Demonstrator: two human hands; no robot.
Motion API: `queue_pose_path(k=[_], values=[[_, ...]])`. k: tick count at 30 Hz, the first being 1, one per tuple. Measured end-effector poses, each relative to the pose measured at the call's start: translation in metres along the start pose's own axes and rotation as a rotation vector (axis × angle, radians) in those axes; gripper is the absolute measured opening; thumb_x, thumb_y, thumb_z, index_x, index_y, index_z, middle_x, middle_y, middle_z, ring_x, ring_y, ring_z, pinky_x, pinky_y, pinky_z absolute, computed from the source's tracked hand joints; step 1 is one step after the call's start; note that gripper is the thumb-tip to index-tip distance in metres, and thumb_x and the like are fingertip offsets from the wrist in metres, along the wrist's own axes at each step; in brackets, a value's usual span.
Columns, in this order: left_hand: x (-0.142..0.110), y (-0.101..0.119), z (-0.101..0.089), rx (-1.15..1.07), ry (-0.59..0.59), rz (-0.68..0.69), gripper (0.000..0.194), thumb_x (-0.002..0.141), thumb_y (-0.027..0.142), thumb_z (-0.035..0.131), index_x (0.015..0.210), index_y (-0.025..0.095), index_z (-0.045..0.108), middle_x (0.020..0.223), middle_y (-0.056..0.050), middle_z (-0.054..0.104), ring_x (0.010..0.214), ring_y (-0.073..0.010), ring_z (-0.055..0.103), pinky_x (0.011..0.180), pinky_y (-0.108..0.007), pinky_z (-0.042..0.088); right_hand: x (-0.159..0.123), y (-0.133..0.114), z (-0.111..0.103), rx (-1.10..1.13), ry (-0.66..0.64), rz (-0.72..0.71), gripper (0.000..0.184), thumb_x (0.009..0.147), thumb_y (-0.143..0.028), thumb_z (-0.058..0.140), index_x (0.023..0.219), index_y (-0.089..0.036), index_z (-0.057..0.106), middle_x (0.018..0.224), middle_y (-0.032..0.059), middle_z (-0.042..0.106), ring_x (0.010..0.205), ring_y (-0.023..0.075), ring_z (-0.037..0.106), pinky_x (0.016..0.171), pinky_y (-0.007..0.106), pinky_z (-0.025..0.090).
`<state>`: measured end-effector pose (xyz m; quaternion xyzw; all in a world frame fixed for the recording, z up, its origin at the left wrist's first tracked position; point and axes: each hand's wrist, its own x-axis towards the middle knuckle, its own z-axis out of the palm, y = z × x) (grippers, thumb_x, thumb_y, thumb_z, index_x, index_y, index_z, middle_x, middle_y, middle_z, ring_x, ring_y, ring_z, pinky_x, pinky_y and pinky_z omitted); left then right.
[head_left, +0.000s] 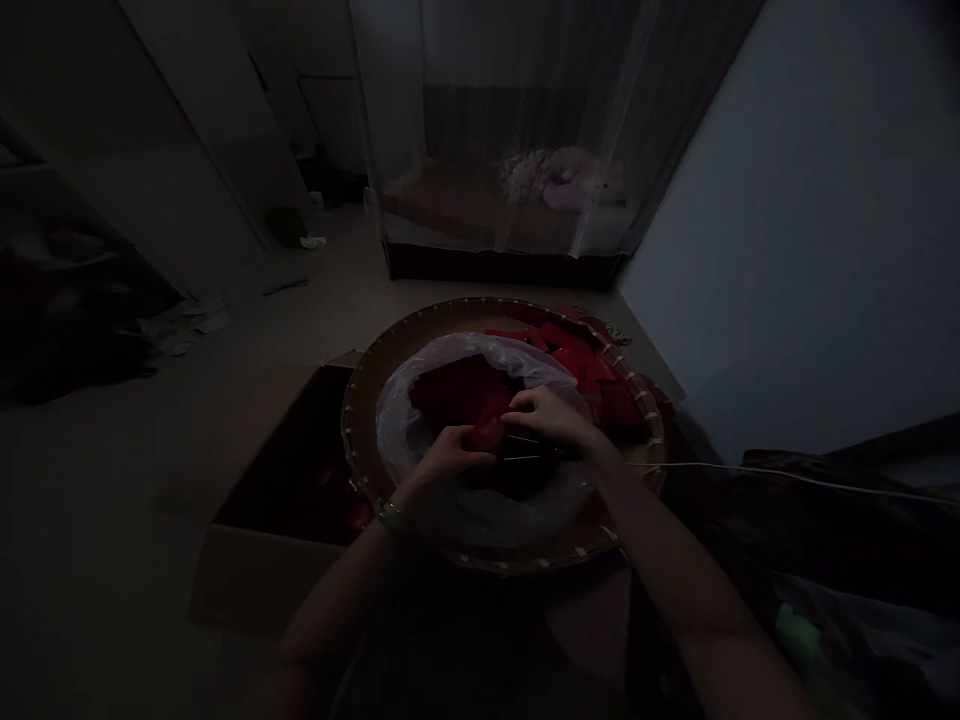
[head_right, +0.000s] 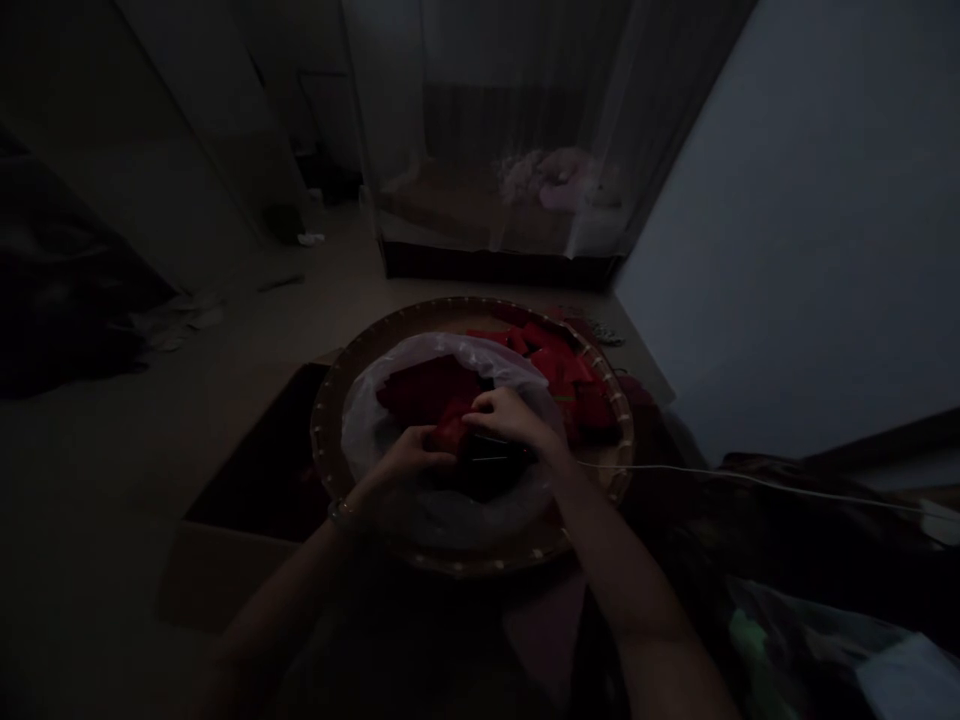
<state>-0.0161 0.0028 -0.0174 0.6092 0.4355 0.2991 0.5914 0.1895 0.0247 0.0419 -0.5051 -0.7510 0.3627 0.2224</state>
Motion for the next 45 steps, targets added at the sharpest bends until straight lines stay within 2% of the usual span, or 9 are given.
queue_pose_path(k=[6, 12, 16, 18, 23, 31, 38, 42, 45], values=[[0.001, 0.004, -0.004, 0.103, 0.001, 0.009, 0.037, 0.055, 0.026, 0.076, 0.088, 0.01, 0.069, 0.066, 0.001, 0.065, 0.061, -0.0146, 0.057, 0.055, -0.022, 0.043, -0.002, 0.003, -0.004, 0.098, -0.045, 0.028, 0.033, 0.074, -0.047, 0.058, 0.07, -0.014, 0.062, 0.06, -0.0025, 0.054, 0.054, 0.0095, 0.045, 0.051, 0.021, 0.033], [0.004, 0.001, 0.003, 0.095, -0.001, 0.043, 0.041, 0.056, 0.026, 0.076, 0.092, 0.01, 0.068, 0.073, -0.001, 0.067, 0.065, -0.0157, 0.058, 0.059, -0.023, 0.044, -0.007, -0.008, -0.004, 0.017, -0.19, 0.039, 0.03, 0.074, -0.043, 0.059, 0.063, -0.015, 0.06, 0.054, -0.0032, 0.051, 0.049, 0.0086, 0.041, 0.045, 0.022, 0.028], [0.004, 0.004, 0.008, 0.032, -0.044, 0.043, 0.043, 0.06, 0.031, 0.074, 0.096, 0.009, 0.065, 0.077, -0.002, 0.066, 0.068, -0.0152, 0.058, 0.06, -0.023, 0.043, -0.005, -0.01, -0.002, -0.025, -0.246, -0.015, 0.026, 0.076, -0.038, 0.057, 0.064, -0.015, 0.061, 0.056, -0.0022, 0.054, 0.051, 0.0093, 0.044, 0.047, 0.022, 0.029], [0.004, 0.005, 0.009, -0.029, -0.047, 0.03, 0.042, 0.062, 0.035, 0.073, 0.094, 0.009, 0.065, 0.077, -0.002, 0.066, 0.067, -0.0146, 0.057, 0.06, -0.023, 0.043, -0.005, -0.009, -0.001, -0.021, -0.199, -0.044, 0.022, 0.074, -0.035, 0.059, 0.067, -0.015, 0.063, 0.061, -0.0011, 0.059, 0.055, 0.0102, 0.048, 0.049, 0.021, 0.033], [0.005, 0.009, 0.011, -0.144, -0.02, -0.003, 0.045, 0.06, 0.038, 0.074, 0.094, 0.011, 0.065, 0.075, -0.001, 0.065, 0.063, -0.0128, 0.055, 0.059, -0.023, 0.043, -0.004, -0.009, 0.0, 0.058, 0.054, -0.005, 0.018, 0.069, -0.031, 0.065, 0.077, -0.015, 0.067, 0.072, 0.0015, 0.066, 0.064, 0.0127, 0.057, 0.057, 0.022, 0.04], [0.007, 0.018, 0.016, -0.046, 0.243, 0.018, 0.04, 0.069, 0.05, 0.062, 0.071, 0.011, 0.068, 0.06, 0.001, 0.056, 0.056, -0.01, 0.045, 0.049, -0.02, 0.031, -0.003, -0.002, 0.003, 0.148, 0.023, 0.038, 0.022, 0.063, -0.034, 0.069, 0.071, -0.014, 0.065, 0.066, 0.0015, 0.065, 0.061, 0.0121, 0.056, 0.053, 0.021, 0.04], [0.006, 0.016, 0.015, 0.047, 0.211, 0.044, 0.039, 0.072, 0.049, 0.059, 0.066, 0.012, 0.066, 0.054, 0.003, 0.051, 0.051, -0.0086, 0.041, 0.047, -0.02, 0.028, -0.002, 0.01, -0.002, 0.218, -0.13, 0.138, 0.024, 0.062, -0.035, 0.069, 0.073, -0.014, 0.066, 0.057, -0.0002, 0.061, 0.05, 0.0099, 0.052, 0.045, 0.02, 0.036], [0.006, 0.012, 0.014, 0.08, 0.189, 0.104, 0.031, 0.075, 0.04, 0.058, 0.083, 0.012, 0.068, 0.071, 0.0, 0.062, 0.064, -0.0123, 0.052, 0.056, -0.021, 0.037, -0.002, 0.012, -0.003, 0.149, -0.073, 0.117, 0.022, 0.062, -0.034, 0.069, 0.071, -0.014, 0.07, 0.061, 0.0013, 0.064, 0.054, 0.0109, 0.053, 0.047, 0.02, 0.037], [0.003, 0.007, 0.015, 0.096, 0.106, 0.114, 0.038, 0.067, 0.033, 0.068, 0.098, 0.012, 0.064, 0.086, -0.003, 0.067, 0.075, -0.0164, 0.058, 0.066, -0.024, 0.043, -0.003, 0.009, -0.003, 0.122, -0.058, 0.077, 0.022, 0.065, -0.033, 0.067, 0.073, -0.014, 0.071, 0.064, 0.0019, 0.066, 0.055, 0.0112, 0.054, 0.049, 0.021, 0.038]])
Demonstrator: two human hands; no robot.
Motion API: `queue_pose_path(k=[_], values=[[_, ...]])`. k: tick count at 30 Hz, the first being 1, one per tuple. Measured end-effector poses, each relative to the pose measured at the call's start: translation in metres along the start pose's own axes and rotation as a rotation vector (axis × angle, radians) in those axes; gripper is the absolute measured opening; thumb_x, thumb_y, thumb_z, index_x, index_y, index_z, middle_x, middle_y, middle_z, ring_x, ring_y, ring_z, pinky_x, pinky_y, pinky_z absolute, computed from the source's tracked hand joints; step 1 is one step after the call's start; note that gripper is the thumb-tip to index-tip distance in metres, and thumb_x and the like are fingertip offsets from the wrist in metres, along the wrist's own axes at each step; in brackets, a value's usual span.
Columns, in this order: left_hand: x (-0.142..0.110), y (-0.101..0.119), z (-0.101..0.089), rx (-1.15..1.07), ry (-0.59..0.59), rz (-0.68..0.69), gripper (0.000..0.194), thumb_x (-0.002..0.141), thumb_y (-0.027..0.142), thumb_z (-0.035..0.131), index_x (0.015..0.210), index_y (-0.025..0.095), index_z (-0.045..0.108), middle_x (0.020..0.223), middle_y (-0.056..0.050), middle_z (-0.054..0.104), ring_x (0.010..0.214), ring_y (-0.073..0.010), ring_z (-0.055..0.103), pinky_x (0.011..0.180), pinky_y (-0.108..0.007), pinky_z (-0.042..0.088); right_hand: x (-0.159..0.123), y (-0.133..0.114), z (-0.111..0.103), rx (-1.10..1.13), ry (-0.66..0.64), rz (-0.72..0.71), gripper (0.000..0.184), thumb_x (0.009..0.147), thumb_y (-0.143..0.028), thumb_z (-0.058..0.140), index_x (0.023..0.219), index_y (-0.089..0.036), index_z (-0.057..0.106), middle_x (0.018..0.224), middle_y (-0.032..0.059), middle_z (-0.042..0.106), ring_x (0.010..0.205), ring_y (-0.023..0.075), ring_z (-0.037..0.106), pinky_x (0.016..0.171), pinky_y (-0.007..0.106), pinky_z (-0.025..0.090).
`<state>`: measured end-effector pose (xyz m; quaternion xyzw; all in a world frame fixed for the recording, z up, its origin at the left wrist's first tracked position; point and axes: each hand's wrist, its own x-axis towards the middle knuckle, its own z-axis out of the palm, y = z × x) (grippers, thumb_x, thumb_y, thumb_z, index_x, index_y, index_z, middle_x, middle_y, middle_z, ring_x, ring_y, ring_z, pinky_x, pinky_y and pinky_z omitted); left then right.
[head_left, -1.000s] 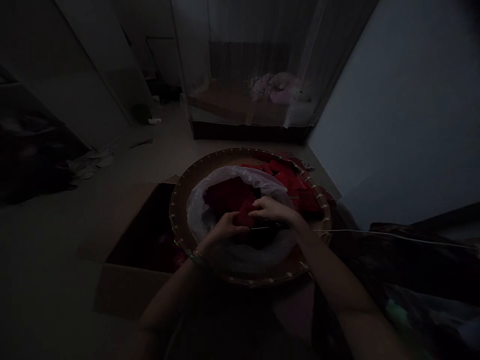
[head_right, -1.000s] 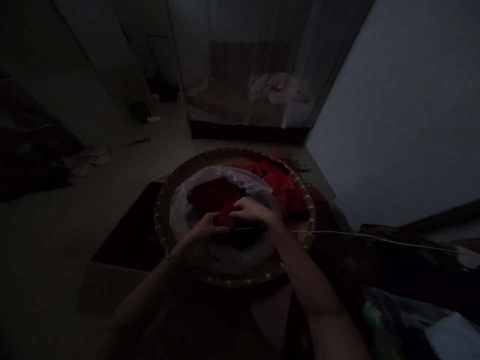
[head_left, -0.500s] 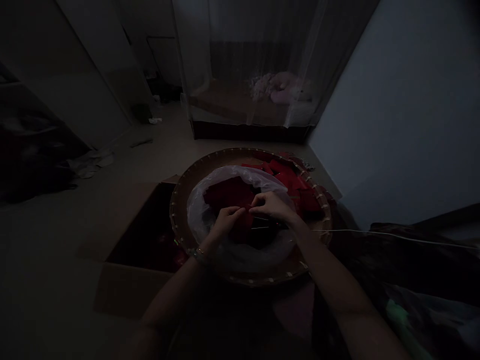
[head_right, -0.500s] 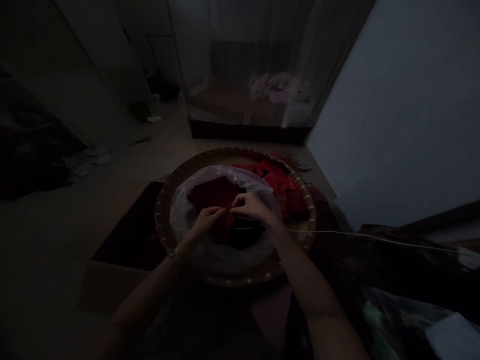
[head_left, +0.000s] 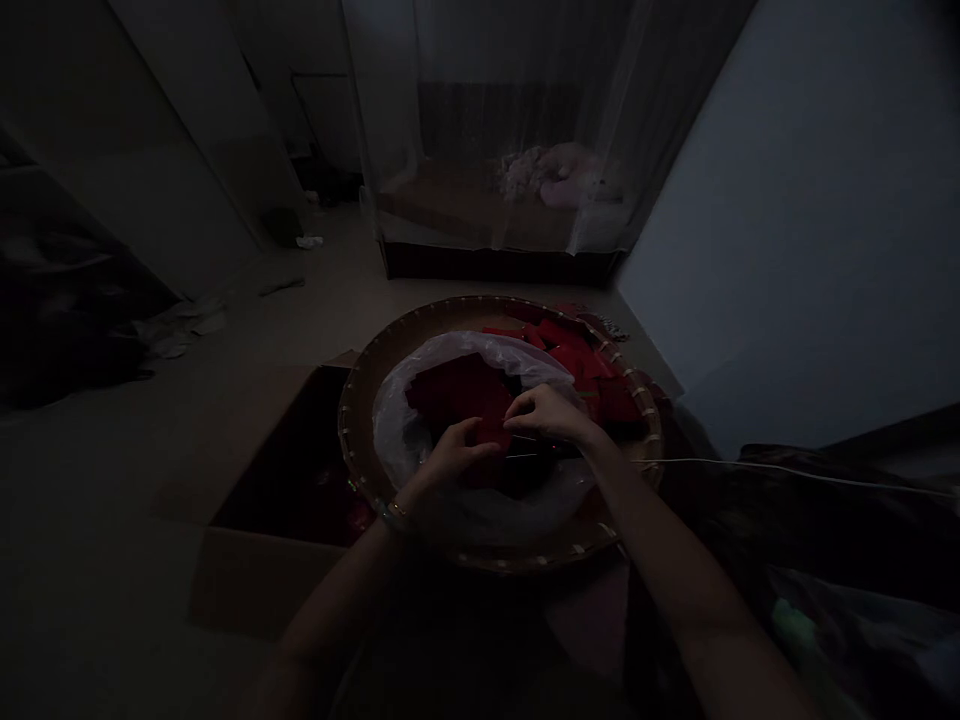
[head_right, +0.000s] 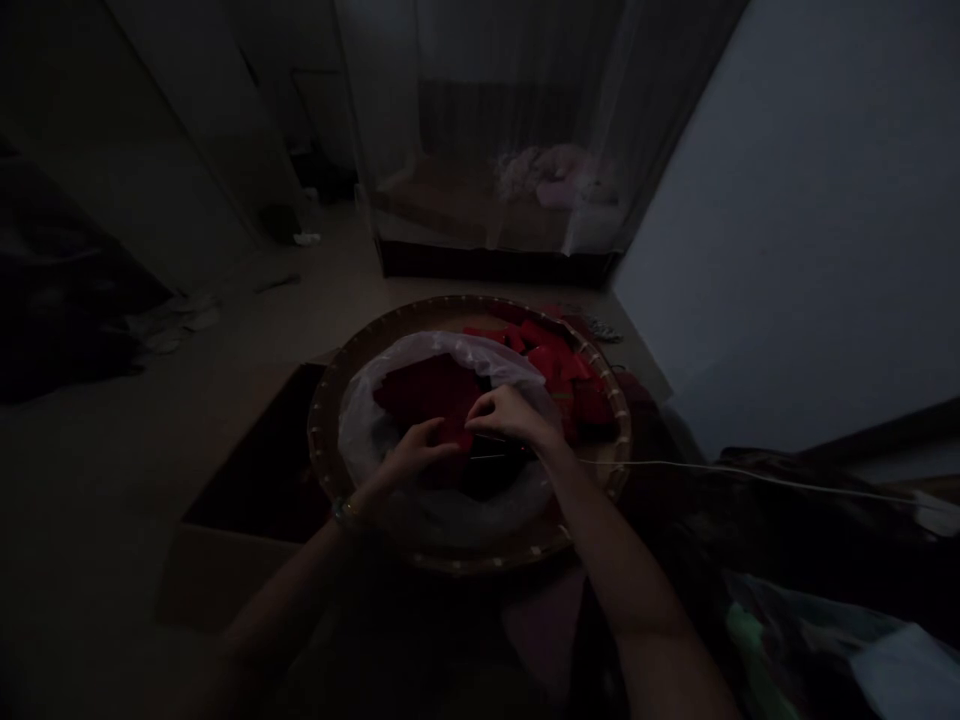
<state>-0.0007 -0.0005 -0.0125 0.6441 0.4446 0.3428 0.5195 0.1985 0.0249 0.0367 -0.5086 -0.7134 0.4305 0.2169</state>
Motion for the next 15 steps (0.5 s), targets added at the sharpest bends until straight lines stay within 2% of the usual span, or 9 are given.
queue_pose_path(k=[3, 6, 10, 15], values=[[-0.003, -0.006, 0.0, 0.038, -0.065, -0.004, 0.049, 0.061, 0.028, 0.074, 0.105, 0.011, 0.062, 0.092, -0.005, 0.067, 0.079, -0.0191, 0.06, 0.069, -0.027, 0.046, -0.003, -0.005, -0.002, -0.005, -0.048, 0.015, 0.025, 0.07, -0.032, 0.06, 0.082, -0.013, 0.072, 0.065, 0.0025, 0.067, 0.054, 0.0117, 0.055, 0.049, 0.022, 0.039], [-0.004, -0.01, 0.001, 0.056, -0.063, 0.021, 0.049, 0.062, 0.025, 0.074, 0.108, 0.013, 0.061, 0.095, -0.005, 0.068, 0.083, -0.0199, 0.062, 0.073, -0.028, 0.047, -0.006, -0.015, -0.005, -0.078, -0.024, -0.059, 0.022, 0.072, -0.028, 0.058, 0.084, -0.016, 0.072, 0.075, 0.0027, 0.07, 0.064, 0.0138, 0.06, 0.057, 0.023, 0.043], [-0.003, -0.013, 0.002, 0.112, 0.016, 0.023, 0.053, 0.059, 0.023, 0.076, 0.109, 0.015, 0.061, 0.098, -0.005, 0.068, 0.089, -0.0225, 0.062, 0.078, -0.031, 0.048, -0.01, -0.033, -0.005, -0.191, 0.071, -0.159, 0.014, 0.071, -0.024, 0.062, 0.08, -0.019, 0.071, 0.077, 0.001, 0.07, 0.072, 0.015, 0.062, 0.065, 0.024, 0.044], [-0.003, -0.01, 0.003, 0.094, 0.07, 0.027, 0.062, 0.056, 0.019, 0.079, 0.115, 0.015, 0.059, 0.107, -0.008, 0.066, 0.097, -0.0241, 0.061, 0.086, -0.033, 0.048, -0.009, -0.041, -0.001, -0.27, 0.043, -0.16, 0.011, 0.072, -0.027, 0.064, 0.076, -0.019, 0.072, 0.072, 0.0004, 0.069, 0.067, 0.0142, 0.06, 0.063, 0.024, 0.043]])
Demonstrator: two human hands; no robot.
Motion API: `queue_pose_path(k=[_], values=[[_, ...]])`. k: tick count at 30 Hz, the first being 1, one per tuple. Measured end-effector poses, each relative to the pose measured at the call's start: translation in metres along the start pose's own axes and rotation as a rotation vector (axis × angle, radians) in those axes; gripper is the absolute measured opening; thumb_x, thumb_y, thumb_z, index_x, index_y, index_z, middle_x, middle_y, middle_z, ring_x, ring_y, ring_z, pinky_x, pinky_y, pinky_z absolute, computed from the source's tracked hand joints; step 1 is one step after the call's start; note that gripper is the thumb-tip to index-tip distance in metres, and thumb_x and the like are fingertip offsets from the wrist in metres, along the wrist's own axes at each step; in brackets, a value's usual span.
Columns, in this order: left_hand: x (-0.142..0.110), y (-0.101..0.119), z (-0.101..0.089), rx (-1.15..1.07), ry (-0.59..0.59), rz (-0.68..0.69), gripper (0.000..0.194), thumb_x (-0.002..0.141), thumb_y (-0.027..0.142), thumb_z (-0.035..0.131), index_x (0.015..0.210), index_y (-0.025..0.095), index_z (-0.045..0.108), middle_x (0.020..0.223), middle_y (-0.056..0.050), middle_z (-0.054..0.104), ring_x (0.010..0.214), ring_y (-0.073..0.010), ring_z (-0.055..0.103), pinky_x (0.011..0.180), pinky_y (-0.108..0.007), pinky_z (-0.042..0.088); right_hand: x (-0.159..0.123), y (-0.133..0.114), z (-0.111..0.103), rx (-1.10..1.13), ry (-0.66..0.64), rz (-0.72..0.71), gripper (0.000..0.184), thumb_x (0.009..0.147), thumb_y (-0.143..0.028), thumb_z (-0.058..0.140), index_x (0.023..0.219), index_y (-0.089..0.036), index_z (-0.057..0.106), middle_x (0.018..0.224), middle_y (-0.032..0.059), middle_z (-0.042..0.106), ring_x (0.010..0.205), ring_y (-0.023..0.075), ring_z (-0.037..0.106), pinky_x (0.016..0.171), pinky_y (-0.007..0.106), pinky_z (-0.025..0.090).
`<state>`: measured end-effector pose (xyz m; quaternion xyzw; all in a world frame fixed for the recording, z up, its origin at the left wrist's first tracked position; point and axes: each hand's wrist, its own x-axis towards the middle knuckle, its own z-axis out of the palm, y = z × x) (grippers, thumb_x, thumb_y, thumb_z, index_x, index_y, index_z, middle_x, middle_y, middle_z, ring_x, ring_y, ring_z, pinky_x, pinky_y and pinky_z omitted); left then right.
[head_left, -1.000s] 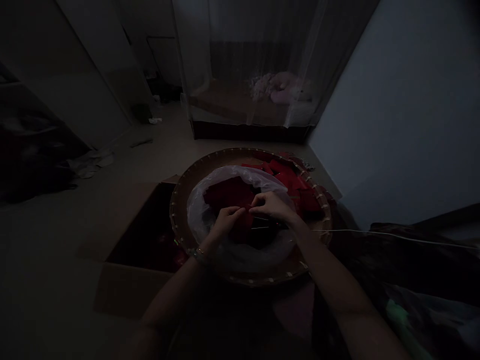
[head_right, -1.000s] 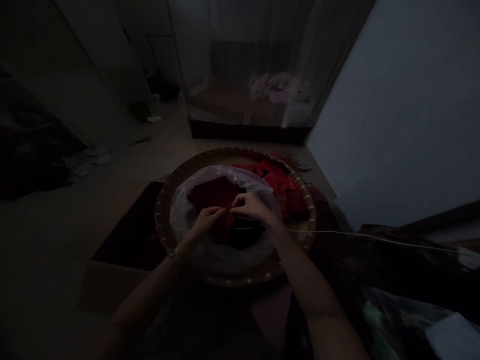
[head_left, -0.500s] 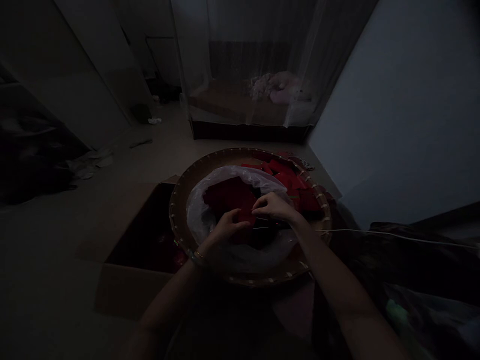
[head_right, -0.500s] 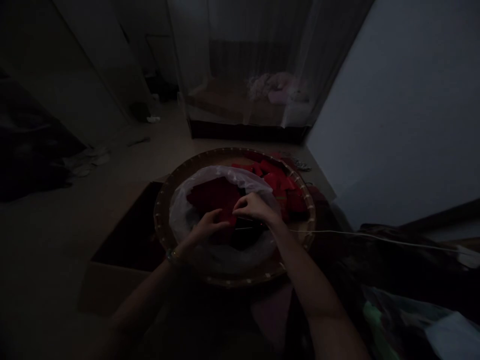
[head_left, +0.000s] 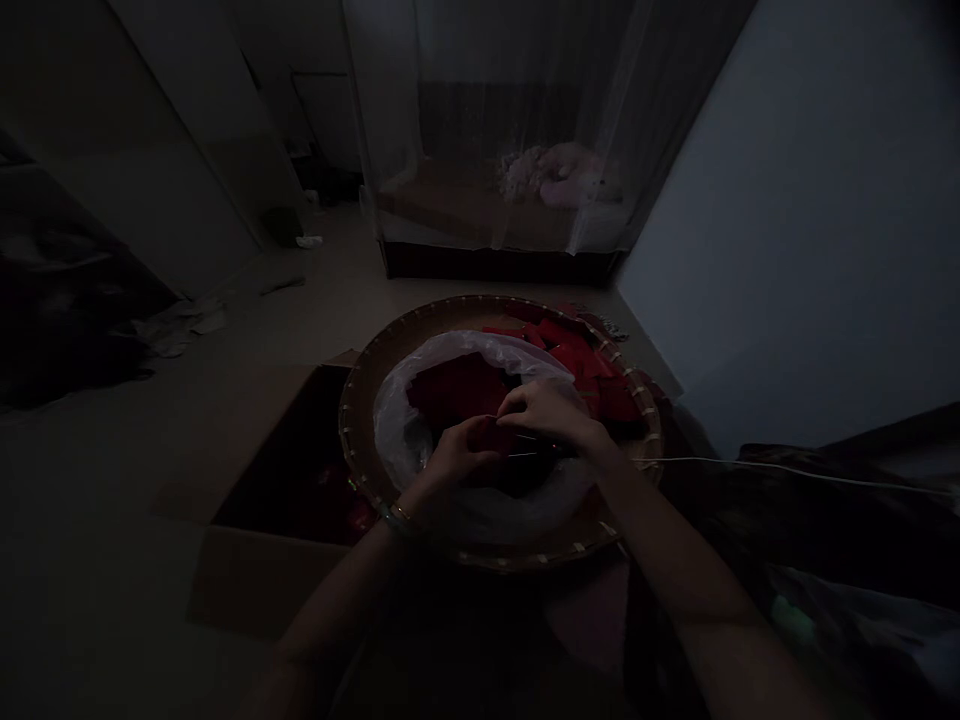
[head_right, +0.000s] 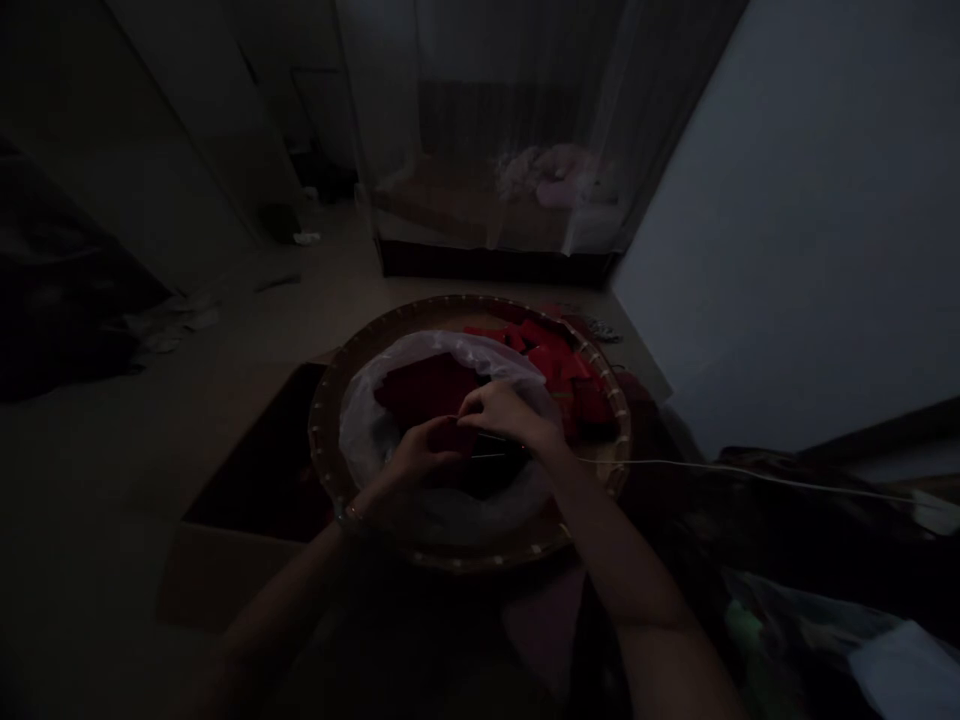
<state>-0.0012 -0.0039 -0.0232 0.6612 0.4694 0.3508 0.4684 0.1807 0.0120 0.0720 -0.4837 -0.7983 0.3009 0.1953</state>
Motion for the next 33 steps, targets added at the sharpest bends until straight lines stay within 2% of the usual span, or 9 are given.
queue_pose_path(k=[5, 8, 12, 17, 21, 23, 27, 29, 33], values=[[-0.001, 0.002, -0.002, -0.043, 0.006, 0.033, 0.061, 0.057, 0.013, 0.077, 0.115, 0.016, 0.059, 0.11, -0.008, 0.066, 0.102, -0.0244, 0.06, 0.09, -0.035, 0.047, 0.003, 0.009, 0.006, -0.006, -0.003, -0.107, 0.016, 0.077, -0.03, 0.062, 0.083, -0.018, 0.072, 0.083, 0.0027, 0.065, 0.073, 0.0134, 0.059, 0.065, 0.023, 0.043], [-0.001, 0.004, -0.003, -0.025, 0.021, 0.038, 0.059, 0.058, 0.014, 0.076, 0.115, 0.015, 0.059, 0.111, -0.009, 0.065, 0.102, -0.0248, 0.06, 0.09, -0.036, 0.047, 0.003, 0.012, 0.007, -0.047, -0.058, -0.152, 0.018, 0.078, -0.031, 0.062, 0.089, -0.019, 0.071, 0.086, 0.0035, 0.062, 0.075, 0.0138, 0.057, 0.067, 0.024, 0.043], [-0.001, 0.009, -0.003, -0.037, -0.004, 0.054, 0.059, 0.059, 0.013, 0.075, 0.115, 0.015, 0.059, 0.11, -0.008, 0.066, 0.1, -0.023, 0.061, 0.088, -0.033, 0.048, 0.001, 0.014, 0.01, -0.082, -0.06, -0.171, 0.018, 0.079, -0.031, 0.062, 0.089, -0.019, 0.071, 0.089, 0.0043, 0.059, 0.078, 0.0144, 0.056, 0.069, 0.025, 0.043], [0.0, 0.006, -0.003, -0.089, 0.014, 0.022, 0.056, 0.058, 0.012, 0.074, 0.112, 0.014, 0.06, 0.106, -0.008, 0.067, 0.096, -0.0222, 0.062, 0.086, -0.033, 0.048, -0.002, 0.02, 0.005, -0.088, -0.06, -0.146, 0.014, 0.077, -0.021, 0.061, 0.085, -0.019, 0.072, 0.086, 0.0035, 0.062, 0.077, 0.0141, 0.057, 0.07, 0.025, 0.043], [0.004, 0.0, -0.005, -0.129, 0.069, -0.037, 0.057, 0.056, 0.012, 0.076, 0.111, 0.013, 0.06, 0.104, -0.009, 0.068, 0.096, -0.0233, 0.062, 0.086, -0.035, 0.048, -0.003, 0.026, -0.006, -0.125, 0.029, -0.059, 0.015, 0.076, -0.019, 0.06, 0.084, -0.019, 0.071, 0.084, 0.0036, 0.066, 0.079, 0.0164, 0.059, 0.074, 0.028, 0.044], [0.006, 0.0, -0.007, -0.143, 0.078, -0.059, 0.057, 0.055, 0.012, 0.077, 0.109, 0.013, 0.061, 0.104, -0.009, 0.068, 0.095, -0.0236, 0.063, 0.084, -0.034, 0.049, -0.003, 0.026, -0.006, -0.141, 0.102, -0.044, 0.019, 0.075, -0.023, 0.063, 0.092, -0.02, 0.07, 0.092, 0.0052, 0.067, 0.087, 0.0188, 0.059, 0.078, 0.03, 0.044], [0.009, 0.008, -0.007, -0.161, 0.029, -0.07, 0.05, 0.055, 0.015, 0.078, 0.103, 0.013, 0.063, 0.098, -0.008, 0.069, 0.089, -0.0223, 0.064, 0.079, -0.03, 0.049, 0.002, 0.016, 0.012, -0.026, 0.133, -0.041, 0.04, 0.074, -0.038, 0.065, 0.111, -0.021, 0.062, 0.107, 0.0064, 0.065, 0.094, 0.0191, 0.059, 0.08, 0.03, 0.044], [0.009, 0.011, -0.007, -0.157, -0.009, -0.073, 0.049, 0.056, 0.018, 0.078, 0.103, 0.013, 0.063, 0.094, -0.007, 0.069, 0.085, -0.0214, 0.064, 0.075, -0.029, 0.049, 0.007, 0.012, 0.025, 0.035, 0.099, -0.047, 0.031, 0.078, -0.039, 0.061, 0.102, -0.019, 0.066, 0.097, 0.005, 0.068, 0.085, 0.0168, 0.061, 0.075, 0.027, 0.044], [0.005, 0.009, -0.009, -0.188, -0.157, -0.12, 0.047, 0.057, 0.025, 0.078, 0.1, 0.011, 0.064, 0.086, -0.005, 0.07, 0.078, -0.0194, 0.063, 0.067, -0.026, 0.048, 0.016, 0.015, 0.038, 0.089, 0.196, 0.024, 0.026, 0.082, -0.038, 0.055, 0.076, -0.017, 0.068, 0.071, 0.0013, 0.066, 0.065, 0.0129, 0.057, 0.062, 0.023, 0.04]])
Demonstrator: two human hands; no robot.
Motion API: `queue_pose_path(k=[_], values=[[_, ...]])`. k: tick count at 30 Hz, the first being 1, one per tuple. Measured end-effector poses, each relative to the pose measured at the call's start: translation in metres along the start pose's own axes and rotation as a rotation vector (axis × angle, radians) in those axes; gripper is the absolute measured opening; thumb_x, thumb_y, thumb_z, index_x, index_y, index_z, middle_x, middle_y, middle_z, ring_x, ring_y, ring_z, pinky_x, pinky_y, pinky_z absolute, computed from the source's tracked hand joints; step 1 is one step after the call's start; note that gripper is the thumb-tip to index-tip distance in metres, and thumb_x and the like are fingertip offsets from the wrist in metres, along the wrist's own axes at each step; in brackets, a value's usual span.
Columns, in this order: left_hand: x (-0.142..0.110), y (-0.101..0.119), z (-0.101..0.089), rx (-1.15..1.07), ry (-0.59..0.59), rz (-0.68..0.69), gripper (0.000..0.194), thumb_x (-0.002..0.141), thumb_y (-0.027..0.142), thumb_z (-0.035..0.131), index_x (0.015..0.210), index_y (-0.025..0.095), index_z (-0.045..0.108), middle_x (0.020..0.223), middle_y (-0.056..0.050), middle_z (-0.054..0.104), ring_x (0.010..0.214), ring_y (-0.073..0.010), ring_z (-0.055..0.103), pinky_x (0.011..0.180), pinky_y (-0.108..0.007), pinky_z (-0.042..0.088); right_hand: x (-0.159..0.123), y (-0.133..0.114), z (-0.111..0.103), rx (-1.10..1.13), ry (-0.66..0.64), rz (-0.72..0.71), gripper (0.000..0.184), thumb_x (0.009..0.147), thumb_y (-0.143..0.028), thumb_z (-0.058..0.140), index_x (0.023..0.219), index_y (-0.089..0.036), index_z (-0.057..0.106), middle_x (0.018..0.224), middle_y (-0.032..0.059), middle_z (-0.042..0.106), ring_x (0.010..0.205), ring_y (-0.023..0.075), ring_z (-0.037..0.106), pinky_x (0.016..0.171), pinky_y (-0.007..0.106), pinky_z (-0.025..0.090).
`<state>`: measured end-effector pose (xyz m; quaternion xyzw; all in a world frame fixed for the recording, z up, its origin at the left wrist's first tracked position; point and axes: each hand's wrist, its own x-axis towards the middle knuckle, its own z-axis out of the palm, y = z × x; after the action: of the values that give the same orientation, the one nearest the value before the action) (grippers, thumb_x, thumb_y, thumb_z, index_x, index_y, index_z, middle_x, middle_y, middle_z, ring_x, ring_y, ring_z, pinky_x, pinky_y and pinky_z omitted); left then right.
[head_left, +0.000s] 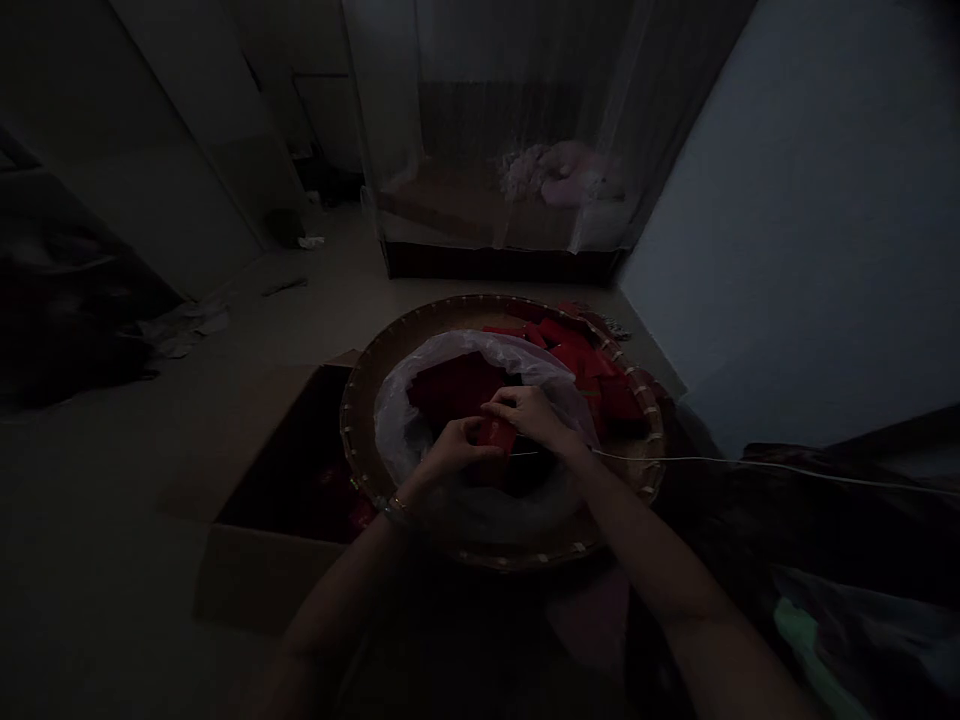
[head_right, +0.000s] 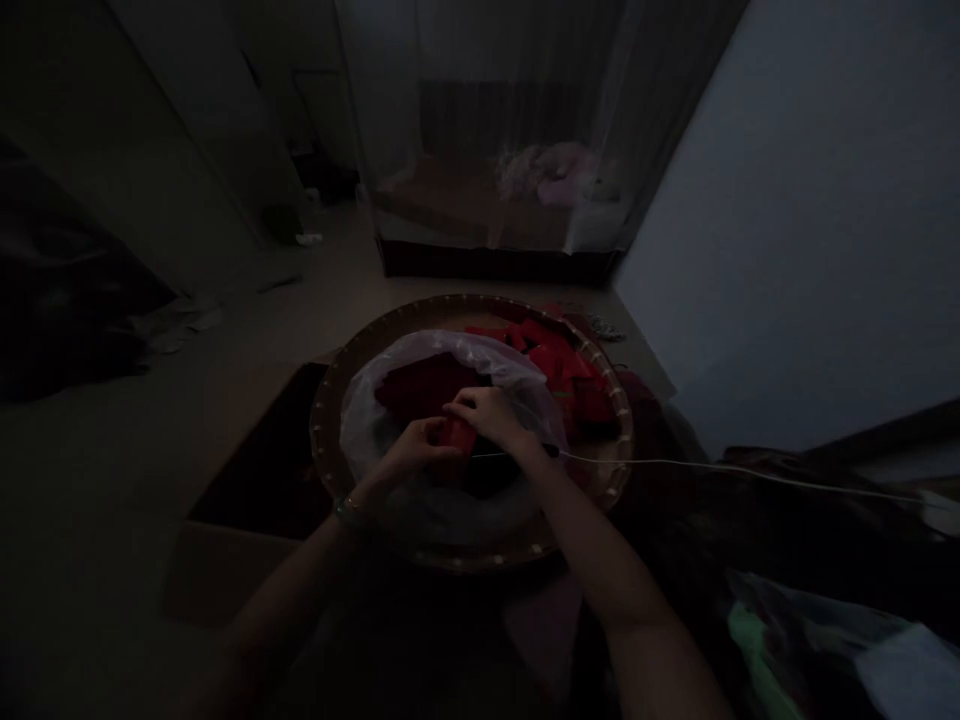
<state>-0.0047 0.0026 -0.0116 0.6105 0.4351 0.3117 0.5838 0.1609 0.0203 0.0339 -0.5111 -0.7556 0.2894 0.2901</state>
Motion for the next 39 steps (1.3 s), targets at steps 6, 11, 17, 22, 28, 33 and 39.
queue_pose_path(k=[6, 11, 17, 22, 28, 33, 39], values=[[-0.005, -0.003, -0.005, -0.062, -0.176, -0.074, 0.039, 0.054, 0.026, 0.079, 0.087, 0.01, 0.065, 0.076, -0.001, 0.067, 0.068, -0.0151, 0.06, 0.061, -0.023, 0.044, 0.0, 0.01, -0.002, 0.059, 0.07, -0.013, 0.028, 0.081, -0.04, 0.055, 0.071, -0.016, 0.066, 0.066, 0.0002, 0.065, 0.061, 0.0115, 0.054, 0.059, 0.022, 0.038], [-0.001, 0.001, 0.006, -0.237, -0.113, -0.167, 0.044, 0.055, 0.032, 0.08, 0.088, 0.009, 0.063, 0.073, -0.003, 0.066, 0.063, -0.0139, 0.06, 0.06, -0.024, 0.045, 0.003, 0.018, 0.006, 0.032, 0.095, 0.021, 0.034, 0.084, -0.044, 0.05, 0.074, -0.016, 0.066, 0.07, 0.0009, 0.066, 0.063, 0.0119, 0.055, 0.061, 0.022, 0.039], [0.0, -0.004, 0.005, -0.461, 0.097, -0.2, 0.046, 0.054, 0.034, 0.081, 0.089, 0.009, 0.062, 0.074, -0.006, 0.067, 0.062, -0.0152, 0.063, 0.059, -0.025, 0.048, -0.027, 0.05, -0.003, -0.199, -0.028, 0.085, 0.027, 0.082, -0.034, 0.054, 0.101, -0.016, 0.059, 0.092, 0.0063, 0.065, 0.081, 0.0171, 0.059, 0.071, 0.027, 0.042], [-0.001, -0.007, 0.002, -0.51, 0.126, -0.194, 0.045, 0.055, 0.032, 0.081, 0.088, 0.009, 0.062, 0.074, -0.007, 0.068, 0.064, -0.0157, 0.064, 0.06, -0.025, 0.049, -0.061, 0.065, 0.004, -0.716, -0.182, 0.096, 0.055, 0.065, -0.021, 0.072, 0.116, -0.016, 0.053, 0.109, 0.0141, 0.058, 0.101, 0.0281, 0.053, 0.083, 0.037, 0.04], [-0.002, -0.008, 0.001, -0.519, 0.106, -0.17, 0.044, 0.054, 0.027, 0.081, 0.089, 0.008, 0.062, 0.075, -0.008, 0.069, 0.064, -0.0154, 0.064, 0.059, -0.023, 0.049, -0.059, 0.077, 0.004, -0.665, -0.199, 0.072, 0.054, 0.068, -0.02, 0.069, 0.119, -0.017, 0.054, 0.108, 0.0126, 0.059, 0.101, 0.0264, 0.055, 0.084, 0.036, 0.042], [-0.005, -0.006, 0.0, -0.508, 0.11, -0.163, 0.045, 0.056, 0.027, 0.08, 0.091, 0.007, 0.062, 0.075, -0.008, 0.069, 0.062, -0.0152, 0.064, 0.057, -0.023, 0.049, -0.05, 0.083, -0.03, -0.294, -0.093, 0.036, 0.047, 0.07, -0.031, 0.069, 0.114, -0.017, 0.06, 0.109, 0.0115, 0.062, 0.1, 0.0249, 0.059, 0.084, 0.035, 0.046], [-0.003, -0.003, 0.005, -0.438, 0.013, -0.203, 0.046, 0.055, 0.029, 0.081, 0.092, 0.009, 0.063, 0.077, -0.008, 0.069, 0.063, -0.0168, 0.065, 0.059, -0.026, 0.051, -0.031, 0.052, -0.059, 0.006, -0.095, 0.152, 0.045, 0.07, -0.038, 0.068, 0.11, -0.018, 0.065, 0.105, 0.0062, 0.068, 0.097, 0.0233, 0.062, 0.083, 0.034, 0.047]])
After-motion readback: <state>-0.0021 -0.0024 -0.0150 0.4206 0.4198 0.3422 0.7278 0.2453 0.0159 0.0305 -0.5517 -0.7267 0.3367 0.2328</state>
